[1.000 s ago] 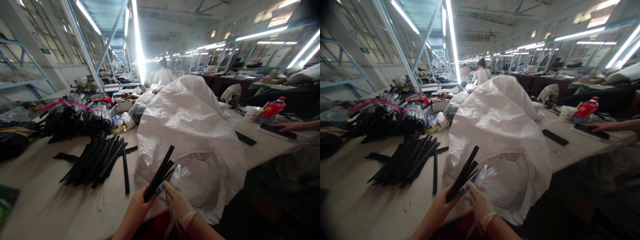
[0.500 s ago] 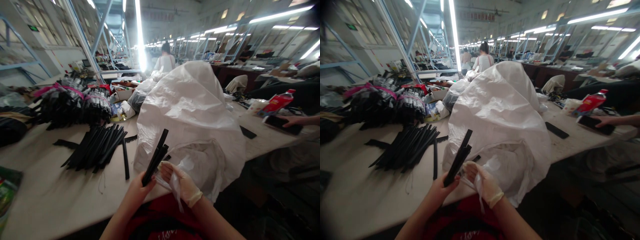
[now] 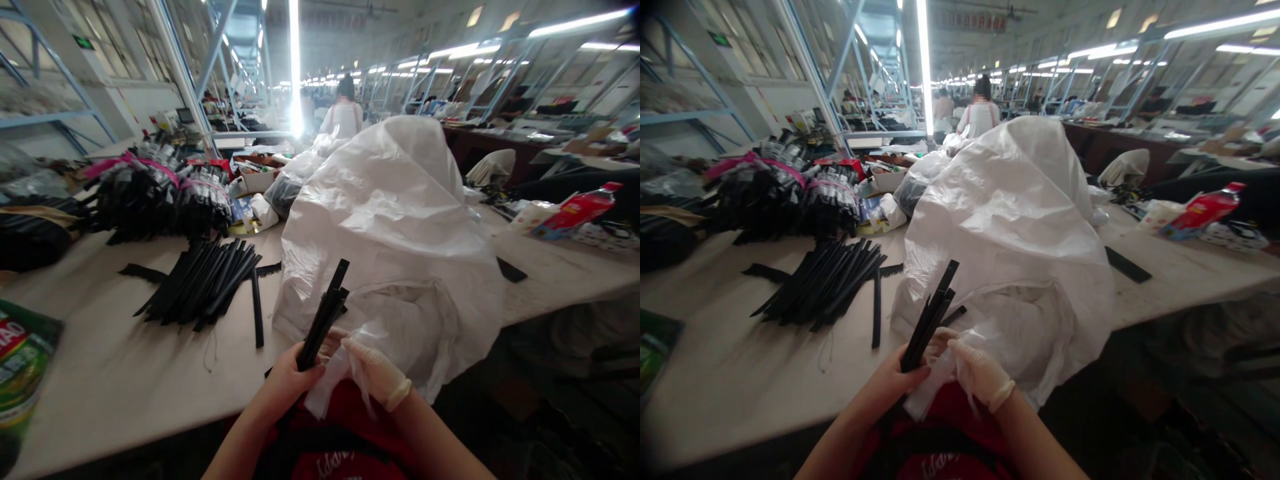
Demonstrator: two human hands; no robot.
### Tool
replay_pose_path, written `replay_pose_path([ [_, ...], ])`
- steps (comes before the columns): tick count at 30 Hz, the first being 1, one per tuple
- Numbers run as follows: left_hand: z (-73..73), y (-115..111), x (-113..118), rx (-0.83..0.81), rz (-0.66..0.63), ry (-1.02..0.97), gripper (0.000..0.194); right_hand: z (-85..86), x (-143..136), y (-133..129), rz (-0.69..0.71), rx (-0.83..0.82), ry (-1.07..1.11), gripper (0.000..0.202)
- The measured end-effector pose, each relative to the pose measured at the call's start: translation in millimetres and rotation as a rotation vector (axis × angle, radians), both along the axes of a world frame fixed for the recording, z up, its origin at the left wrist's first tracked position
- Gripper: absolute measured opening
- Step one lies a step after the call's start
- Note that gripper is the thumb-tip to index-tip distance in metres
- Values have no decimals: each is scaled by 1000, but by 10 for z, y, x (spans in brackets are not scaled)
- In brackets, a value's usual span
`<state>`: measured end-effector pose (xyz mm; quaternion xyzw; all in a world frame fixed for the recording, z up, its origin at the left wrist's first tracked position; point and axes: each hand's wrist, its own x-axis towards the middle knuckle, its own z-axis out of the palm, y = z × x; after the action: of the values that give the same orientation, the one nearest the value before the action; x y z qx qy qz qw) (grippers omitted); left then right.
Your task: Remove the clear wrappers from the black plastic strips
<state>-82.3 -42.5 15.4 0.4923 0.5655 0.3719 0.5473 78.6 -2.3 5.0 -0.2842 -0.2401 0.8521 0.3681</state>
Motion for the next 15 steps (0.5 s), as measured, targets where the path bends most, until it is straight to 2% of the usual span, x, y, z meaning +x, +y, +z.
replay_pose_path([
  [5,88,-30,-34,16,22,2,13,-36,19,-60,84,9,-22,33],
  [10,37,-17,-20,49,111,128,10,-45,31,-76,87,13,-40,30],
  [12,15,-2,7,62,118,134,11,-69,-5,-92,43,88,-104,27],
  [15,12,-1,50,73,114,141,11,-140,-87,-109,-124,158,-258,19],
])
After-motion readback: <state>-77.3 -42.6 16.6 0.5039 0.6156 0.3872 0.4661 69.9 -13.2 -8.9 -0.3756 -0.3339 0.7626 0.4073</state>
